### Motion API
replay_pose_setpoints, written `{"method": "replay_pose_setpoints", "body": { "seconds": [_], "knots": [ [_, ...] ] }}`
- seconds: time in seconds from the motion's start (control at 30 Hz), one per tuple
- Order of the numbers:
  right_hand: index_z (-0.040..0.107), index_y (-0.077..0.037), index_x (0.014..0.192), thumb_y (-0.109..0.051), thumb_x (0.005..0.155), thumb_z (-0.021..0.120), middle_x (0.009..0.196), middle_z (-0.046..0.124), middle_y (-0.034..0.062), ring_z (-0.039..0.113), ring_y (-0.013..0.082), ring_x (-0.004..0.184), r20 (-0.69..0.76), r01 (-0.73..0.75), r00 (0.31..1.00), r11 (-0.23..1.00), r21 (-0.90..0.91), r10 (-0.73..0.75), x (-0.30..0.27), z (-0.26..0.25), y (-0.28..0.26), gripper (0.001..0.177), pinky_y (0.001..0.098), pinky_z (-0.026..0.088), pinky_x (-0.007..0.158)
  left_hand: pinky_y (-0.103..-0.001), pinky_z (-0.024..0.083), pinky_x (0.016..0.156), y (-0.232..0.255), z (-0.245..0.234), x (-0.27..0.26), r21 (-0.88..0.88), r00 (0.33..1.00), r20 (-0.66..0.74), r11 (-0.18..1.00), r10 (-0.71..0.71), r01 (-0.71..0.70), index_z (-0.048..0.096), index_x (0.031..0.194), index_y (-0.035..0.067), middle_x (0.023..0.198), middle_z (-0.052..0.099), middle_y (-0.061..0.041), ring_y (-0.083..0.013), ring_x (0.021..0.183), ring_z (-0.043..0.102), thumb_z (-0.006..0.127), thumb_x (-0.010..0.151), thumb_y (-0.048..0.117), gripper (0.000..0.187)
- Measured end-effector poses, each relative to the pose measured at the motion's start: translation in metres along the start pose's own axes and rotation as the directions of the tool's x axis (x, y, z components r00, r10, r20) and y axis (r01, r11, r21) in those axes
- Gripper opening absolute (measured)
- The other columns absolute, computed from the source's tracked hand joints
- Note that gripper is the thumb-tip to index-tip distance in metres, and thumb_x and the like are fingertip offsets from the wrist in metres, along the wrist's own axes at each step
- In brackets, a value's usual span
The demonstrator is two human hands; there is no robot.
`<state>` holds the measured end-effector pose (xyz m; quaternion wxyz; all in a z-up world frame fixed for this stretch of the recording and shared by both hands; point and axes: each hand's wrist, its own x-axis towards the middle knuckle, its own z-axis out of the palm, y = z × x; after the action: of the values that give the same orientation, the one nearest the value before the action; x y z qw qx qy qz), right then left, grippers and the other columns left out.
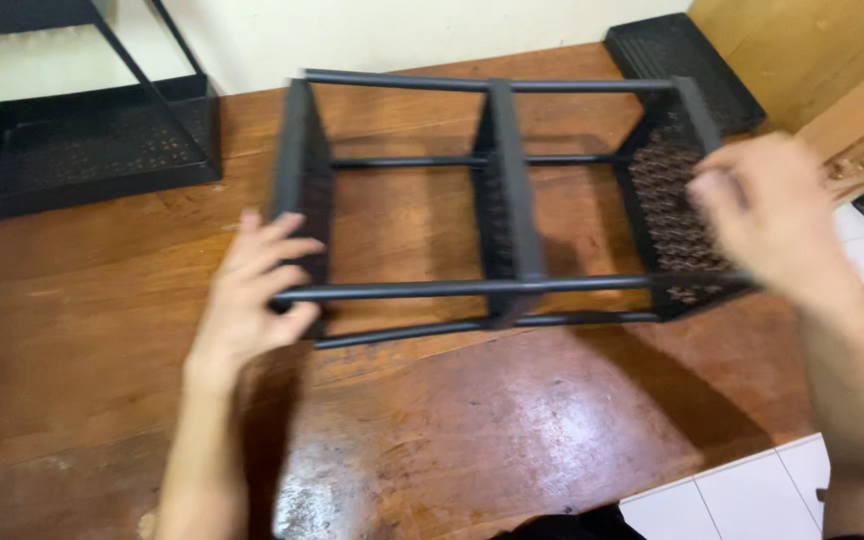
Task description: The person assembles a black metal shelving unit by inserting rods into perforated side panels and securing them by hand. The person repeatedly adjusts and repositions the frame to align and tighten the connections.
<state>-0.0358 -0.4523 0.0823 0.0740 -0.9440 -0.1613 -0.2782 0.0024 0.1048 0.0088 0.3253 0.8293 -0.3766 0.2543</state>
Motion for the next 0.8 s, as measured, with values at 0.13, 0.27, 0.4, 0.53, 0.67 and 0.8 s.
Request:
{"method": "replay_pose_setpoints", "body": {
  "seconds": [0.13,0.27,0.4,0.53,0.67,0.8],
  "knots": [
    [0.064,0.001,0.105,-0.015,0.108,0.068,0.103,0.063,0.0178,0.065,0.0294,0.092,-0.073,-0.278,0.956,0.958,0.072,0.283,-0.023,0.051,0.143,0.016,0.0408,0.053,0.084,-0.055,0.037,0.132,-0.010,-0.025,-0.028,0.156,0.975,-0.165,0.972,-0.150,0.176,0.069,0.087,0.006,0.142,0.066,-0.011,-0.0369,0.149,0.054,0.072,0.079,0.005,0.008],
    [0.065,-0.004,0.107,-0.016,0.105,0.075,0.108,0.067,0.0162,0.061,0.0376,0.111,-0.084,-0.140,0.989,0.972,-0.191,0.126,-0.042,0.139,0.228,0.016,0.0508,0.050,0.102,-0.046,0.044,0.125,-0.011,-0.034,-0.047,0.140,0.928,-0.284,0.947,-0.241,0.288,0.072,0.102,0.005,0.145,0.063,-0.017,-0.0350,0.146,0.054,0.067,0.085,0.006,0.018],
    [0.063,-0.010,0.136,-0.021,0.095,0.078,0.131,0.051,0.0320,0.053,0.0499,0.116,-0.029,-0.315,0.949,0.945,-0.091,0.314,-0.041,0.215,0.248,0.045,0.0546,0.046,0.100,-0.044,0.049,0.117,-0.015,-0.028,-0.066,0.227,0.882,-0.403,0.906,-0.246,0.357,0.072,0.108,0.003,0.141,0.060,-0.022,-0.0374,0.135,0.058,0.067,0.091,0.005,0.018],
    [0.064,-0.012,0.141,-0.022,0.096,0.077,0.135,0.048,0.0342,0.050,0.0510,0.120,-0.114,-0.350,0.932,0.936,-0.045,0.343,-0.017,0.255,0.261,0.048,0.0548,0.046,0.103,-0.042,0.049,0.114,-0.029,-0.011,-0.077,0.288,0.860,-0.477,0.892,-0.182,0.349,0.067,0.116,0.001,0.144,0.051,-0.021,-0.0354,0.130,0.057,0.070,0.104,0.005,0.014],
    [0.069,-0.010,0.132,-0.025,0.096,0.078,0.132,0.048,0.0381,0.049,0.0542,0.120,-0.121,-0.393,0.915,0.919,-0.045,0.385,0.009,0.278,0.275,0.040,0.0564,0.044,0.103,-0.043,0.050,0.111,-0.048,0.001,-0.076,0.228,0.822,-0.534,0.902,-0.198,0.366,0.063,0.121,0.002,0.142,0.050,-0.021,-0.0364,0.127,0.058,0.072,0.106,0.008,0.018],
    [0.071,-0.009,0.123,-0.016,0.101,0.069,0.132,0.056,0.0321,0.054,0.0536,0.117,-0.125,-0.493,0.862,0.870,0.016,0.491,0.015,0.293,0.279,0.023,0.0564,0.045,0.104,-0.044,0.045,0.117,-0.047,-0.005,-0.061,0.223,0.842,-0.465,0.884,-0.275,0.411,0.062,0.125,0.003,0.143,0.050,-0.020,-0.0361,0.137,0.052,0.068,0.101,0.009,0.025]
  ]
}}
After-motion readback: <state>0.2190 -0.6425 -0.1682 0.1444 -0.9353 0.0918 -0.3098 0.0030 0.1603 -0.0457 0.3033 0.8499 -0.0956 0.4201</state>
